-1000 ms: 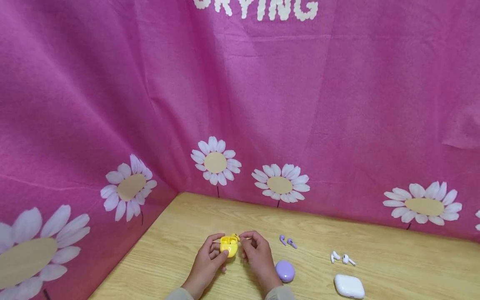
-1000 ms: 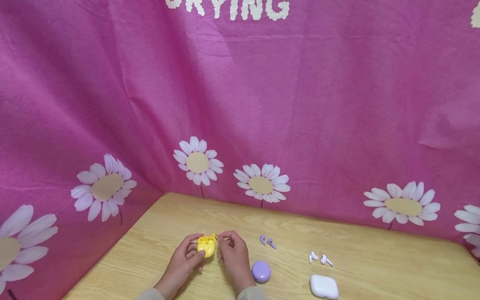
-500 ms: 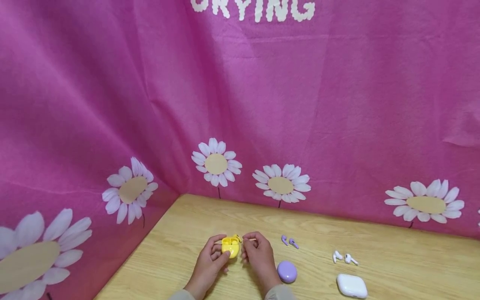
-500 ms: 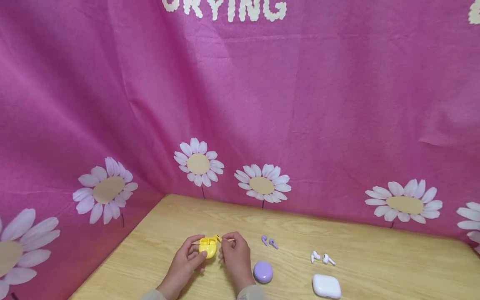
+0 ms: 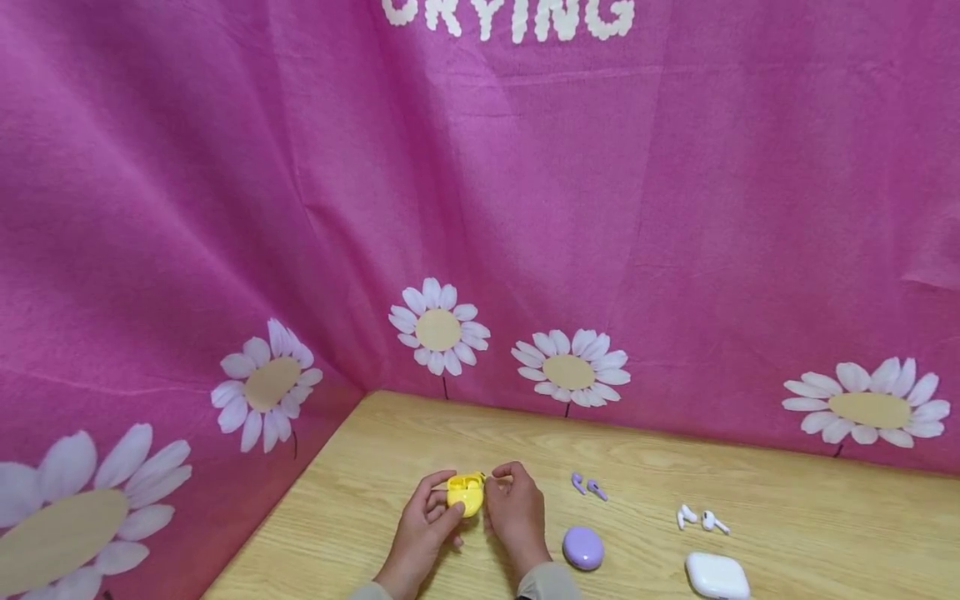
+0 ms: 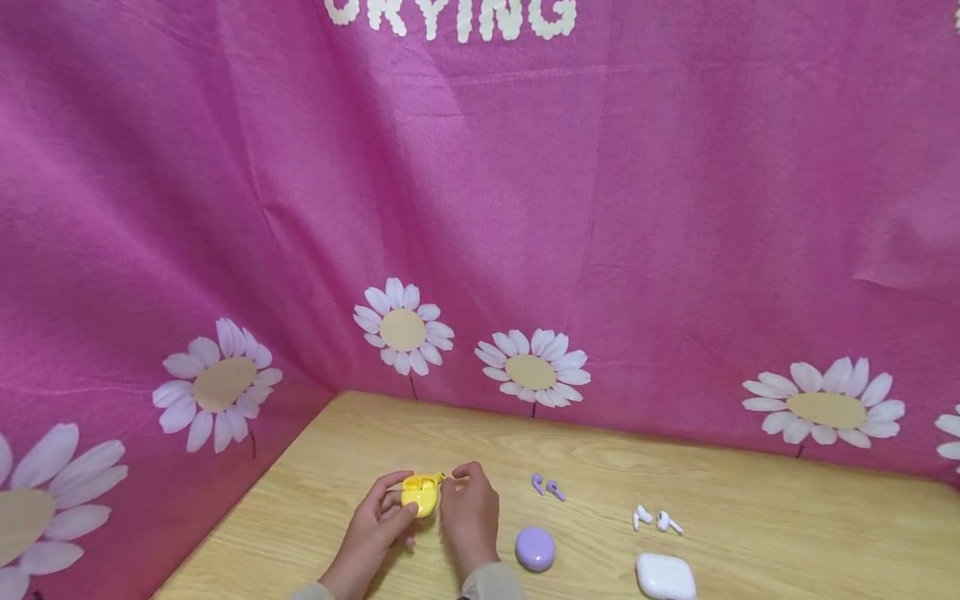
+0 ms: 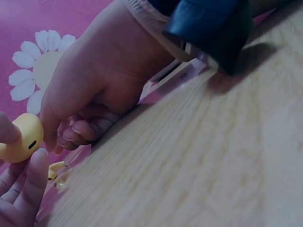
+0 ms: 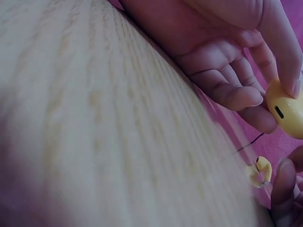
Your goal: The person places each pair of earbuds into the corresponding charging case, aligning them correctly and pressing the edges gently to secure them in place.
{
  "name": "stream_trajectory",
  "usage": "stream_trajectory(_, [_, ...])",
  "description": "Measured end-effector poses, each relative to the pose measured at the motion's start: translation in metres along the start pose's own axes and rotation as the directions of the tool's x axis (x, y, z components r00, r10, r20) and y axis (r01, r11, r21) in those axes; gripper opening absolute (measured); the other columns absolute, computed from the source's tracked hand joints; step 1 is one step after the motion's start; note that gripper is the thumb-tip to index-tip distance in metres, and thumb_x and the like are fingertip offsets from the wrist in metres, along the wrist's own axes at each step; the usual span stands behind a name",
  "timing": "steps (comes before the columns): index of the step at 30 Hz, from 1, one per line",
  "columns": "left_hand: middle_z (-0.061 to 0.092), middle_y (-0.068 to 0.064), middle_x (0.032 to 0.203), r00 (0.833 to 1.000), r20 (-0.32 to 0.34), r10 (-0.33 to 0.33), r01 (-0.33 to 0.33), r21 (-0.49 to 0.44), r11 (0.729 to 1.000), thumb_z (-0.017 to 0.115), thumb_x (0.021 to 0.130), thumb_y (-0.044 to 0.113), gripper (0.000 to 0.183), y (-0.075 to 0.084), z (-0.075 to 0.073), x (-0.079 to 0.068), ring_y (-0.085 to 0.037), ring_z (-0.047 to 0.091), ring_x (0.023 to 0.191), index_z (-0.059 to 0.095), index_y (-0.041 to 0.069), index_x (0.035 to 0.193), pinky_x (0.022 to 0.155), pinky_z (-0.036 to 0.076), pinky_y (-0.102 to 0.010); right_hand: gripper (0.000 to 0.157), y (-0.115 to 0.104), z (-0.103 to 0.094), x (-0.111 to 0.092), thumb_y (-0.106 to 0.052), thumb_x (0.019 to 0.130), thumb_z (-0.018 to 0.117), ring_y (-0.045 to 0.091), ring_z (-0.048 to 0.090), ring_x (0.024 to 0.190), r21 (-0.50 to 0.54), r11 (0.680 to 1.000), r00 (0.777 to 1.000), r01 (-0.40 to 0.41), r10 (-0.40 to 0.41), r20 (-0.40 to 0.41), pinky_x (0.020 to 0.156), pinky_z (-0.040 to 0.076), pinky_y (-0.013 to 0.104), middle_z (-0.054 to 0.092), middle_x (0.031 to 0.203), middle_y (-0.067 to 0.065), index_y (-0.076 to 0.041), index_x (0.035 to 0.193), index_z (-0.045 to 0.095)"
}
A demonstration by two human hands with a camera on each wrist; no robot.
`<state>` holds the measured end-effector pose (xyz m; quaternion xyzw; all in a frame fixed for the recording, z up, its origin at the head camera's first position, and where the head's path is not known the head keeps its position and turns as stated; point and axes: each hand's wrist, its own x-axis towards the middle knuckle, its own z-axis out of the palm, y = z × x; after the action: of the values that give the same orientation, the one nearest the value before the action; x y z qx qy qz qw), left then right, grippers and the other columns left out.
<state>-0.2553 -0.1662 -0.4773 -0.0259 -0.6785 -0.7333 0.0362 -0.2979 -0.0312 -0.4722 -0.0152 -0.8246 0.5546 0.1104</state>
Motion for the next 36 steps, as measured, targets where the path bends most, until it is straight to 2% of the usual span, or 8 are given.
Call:
stream_trajectory(3, [0.061, -0.009, 0.104, 1.000, 0.001, -0.003, 0.003, 0.001, 1.000, 0.067, 0.089, 0.010, 0.060, 0.001, 0.000, 0.001, -0.017, 0.061, 0.084, 0.038, -0.001, 0.140, 0.060, 0.053, -0.025, 0.015, -0.003, 0.000, 0.002, -0.016, 0.084, 0.067, 0.017, 0.056, 0.064, -0.059, 0.998, 1.000, -0.010, 0.008, -0.019, 0.058, 0.044, 0.031, 0.066, 0.079, 0.006, -0.008, 0.097, 0.064])
stream_trajectory(7, [0.061, -0.009, 0.103, 1.000, 0.002, 0.004, -0.004, -0.008, 1.000, 0.065, 0.089, 0.007, 0.060, 0.002, -0.002, 0.001, -0.017, 0.062, 0.085, 0.036, -0.002, 0.140, 0.060, 0.053, -0.025, 0.019, -0.004, 0.000, 0.002, -0.014, 0.084, 0.065, 0.017, 0.052, 0.052, -0.035, 0.999, 1.000, -0.023, 0.023, 0.019, 0.051, 0.042, 0.031, 0.061, 0.065, 0.005, -0.008, 0.102, 0.064])
stream_trajectory(10, [0.061, -0.009, 0.104, 1.000, 0.005, 0.008, -0.008, -0.039, 0.999, 0.065, 0.090, 0.007, 0.060, 0.003, -0.004, -0.001, -0.017, 0.062, 0.085, 0.035, -0.003, 0.141, 0.059, 0.053, -0.024, 0.022, -0.002, 0.001, 0.001, -0.012, 0.085, 0.063, 0.013, 0.048, 0.045, 0.014, 1.000, 0.999, 0.011, -0.012, 0.047, 0.046, 0.041, 0.029, 0.057, 0.057, 0.001, -0.007, 0.107, 0.063])
stream_trajectory(16, [0.061, -0.009, 0.105, 1.000, 0.007, 0.009, -0.008, -0.088, 0.996, 0.063, 0.091, 0.006, 0.059, 0.003, -0.003, -0.001, -0.016, 0.063, 0.084, 0.034, -0.003, 0.141, 0.059, 0.051, -0.021, 0.021, 0.004, 0.000, 0.007, -0.009, 0.086, 0.064, 0.008, 0.044, 0.052, 0.066, 0.991, 0.993, 0.114, -0.114, -0.004, 0.048, 0.038, 0.023, 0.050, 0.061, -0.003, -0.009, 0.107, 0.066])
stream_trajectory(20, [0.061, -0.009, 0.106, 1.000, 0.006, 0.007, -0.006, -0.081, 0.997, 0.064, 0.091, 0.009, 0.059, 0.002, -0.003, 0.001, -0.016, 0.064, 0.085, 0.034, -0.003, 0.141, 0.059, 0.051, -0.021, 0.023, 0.007, 0.001, 0.009, -0.010, 0.085, 0.067, 0.007, 0.042, 0.053, 0.045, 0.988, 0.989, 0.146, -0.147, 0.023, 0.048, 0.037, 0.022, 0.048, 0.062, -0.004, -0.009, 0.109, 0.067])
stream_trajectory(26, [0.061, -0.009, 0.104, 1.000, 0.008, 0.011, -0.010, -0.079, 0.997, 0.065, 0.091, 0.007, 0.060, 0.001, -0.004, -0.001, -0.017, 0.063, 0.083, 0.034, -0.004, 0.141, 0.058, 0.051, -0.021, 0.030, 0.011, 0.003, 0.008, -0.007, 0.085, 0.069, 0.006, 0.040, 0.052, -0.020, 0.977, 0.972, 0.212, -0.209, 0.105, 0.047, 0.036, 0.020, 0.047, 0.061, -0.005, -0.008, 0.115, 0.068])
stream_trajectory(36, [0.061, -0.008, 0.105, 1.000, 0.010, 0.007, -0.006, -0.069, 0.998, 0.064, 0.091, 0.008, 0.060, 0.001, -0.003, 0.001, -0.017, 0.064, 0.084, 0.034, -0.002, 0.142, 0.058, 0.051, -0.022, 0.030, 0.008, 0.002, 0.008, -0.003, 0.084, 0.067, 0.007, 0.044, 0.054, -0.067, 0.974, 0.970, 0.217, -0.208, 0.127, 0.047, 0.037, 0.021, 0.051, 0.062, -0.004, -0.004, 0.113, 0.070])
